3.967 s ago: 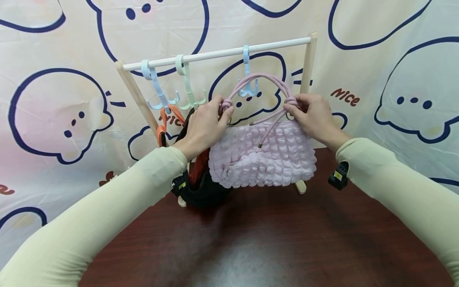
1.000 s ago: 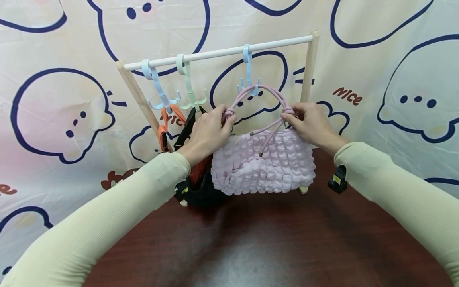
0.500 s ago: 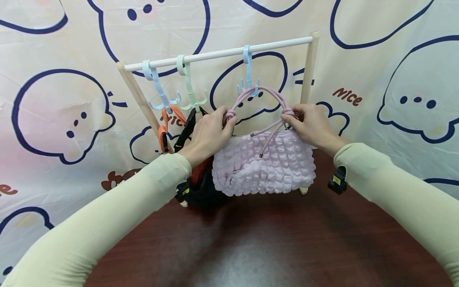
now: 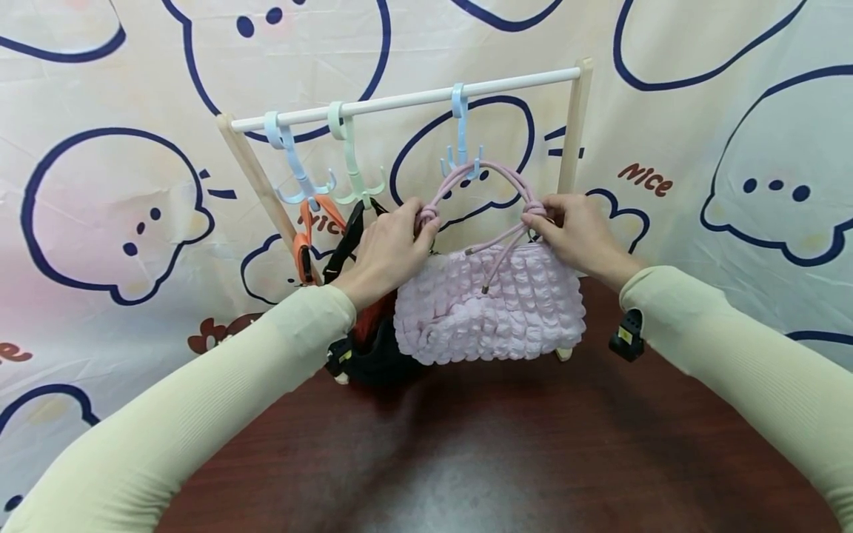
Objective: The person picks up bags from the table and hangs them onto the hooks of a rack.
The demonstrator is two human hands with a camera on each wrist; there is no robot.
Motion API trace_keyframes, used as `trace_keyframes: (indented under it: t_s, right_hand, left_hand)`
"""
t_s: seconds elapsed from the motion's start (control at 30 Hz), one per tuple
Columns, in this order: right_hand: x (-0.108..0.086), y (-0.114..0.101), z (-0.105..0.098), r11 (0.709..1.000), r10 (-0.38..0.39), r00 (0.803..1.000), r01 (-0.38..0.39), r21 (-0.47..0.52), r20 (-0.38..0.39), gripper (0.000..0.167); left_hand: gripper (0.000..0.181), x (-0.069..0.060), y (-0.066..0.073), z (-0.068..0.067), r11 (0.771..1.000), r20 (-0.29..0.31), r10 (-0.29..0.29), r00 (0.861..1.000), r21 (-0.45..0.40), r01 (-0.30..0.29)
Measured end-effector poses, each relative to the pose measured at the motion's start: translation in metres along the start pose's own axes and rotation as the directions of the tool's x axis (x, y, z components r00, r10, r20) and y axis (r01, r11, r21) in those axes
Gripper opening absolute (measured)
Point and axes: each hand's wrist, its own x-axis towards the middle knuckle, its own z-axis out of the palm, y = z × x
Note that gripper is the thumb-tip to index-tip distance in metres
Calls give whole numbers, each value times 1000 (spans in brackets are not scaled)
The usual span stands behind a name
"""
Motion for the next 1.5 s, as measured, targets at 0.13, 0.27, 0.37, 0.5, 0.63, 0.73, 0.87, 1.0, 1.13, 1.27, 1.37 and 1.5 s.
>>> trace_keyframes:
  t_s: [0.13, 0.27, 0.37, 0.5, 0.63, 0.73, 0.87, 1.0, 1.13, 1.27, 1.37, 1.5]
  right_hand:
    - [0, 1, 1, 1000, -15, 1000, 15, 8, 3, 29]
    - [1, 2, 5, 999, -41, 999, 41, 16, -9, 25]
    - [1, 3, 7, 998, -58, 998, 58, 21, -17, 24]
    - [0, 3, 7, 998, -60, 998, 61, 35, -15, 24]
    - [0, 4, 8, 997, -46, 999, 45, 62, 5, 26]
    - [-1, 4, 9, 997, -36, 999, 35, 71, 20, 27]
    - [-1, 6, 11, 997, -39, 999, 37, 63, 24, 27]
    - [-2, 7, 13, 998, -48, 999, 47, 48, 17, 23]
    - [-3, 8, 14, 999, -38, 999, 37, 27, 22, 23]
    - [-4, 8, 15, 999, -36, 999, 35, 19, 28, 24]
    - [-3, 8, 16, 999, -47, 998, 47, 19, 34, 25]
    - [-3, 5, 16, 998, -56, 997, 56, 15, 50, 25]
  left_hand:
    - [24, -1, -1, 2, 1000, 9, 4, 1000, 5, -4]
    - [25, -2, -2, 3, 1000, 7, 5, 1000, 11, -5]
    - [24, -3, -3, 5, 1000, 11, 0, 1000, 7, 0]
    - [24, -4, -3, 7, 1000, 17, -7, 1000, 5, 7]
    - [26, -5, -2, 9, 1000, 20, -10, 1000, 0, 10]
    - [26, -6, -3, 10, 1000, 25, -13, 1000, -2, 13]
    - [26, -7, -3, 13, 1000, 19, -19, 1000, 20, 19]
    - [26, -8, -3, 16, 999, 7, -24, 1000, 36, 23]
    - [25, -9, -1, 19, 999, 7, -26, 1000, 28, 26]
    - [25, -11, -1, 21, 999, 15, -24, 1000, 21, 24]
    - [25, -13, -2, 23, 1000, 20, -18, 1000, 18, 17]
    - [24, -14, -3, 24, 1000, 20, -11, 1000, 12, 11]
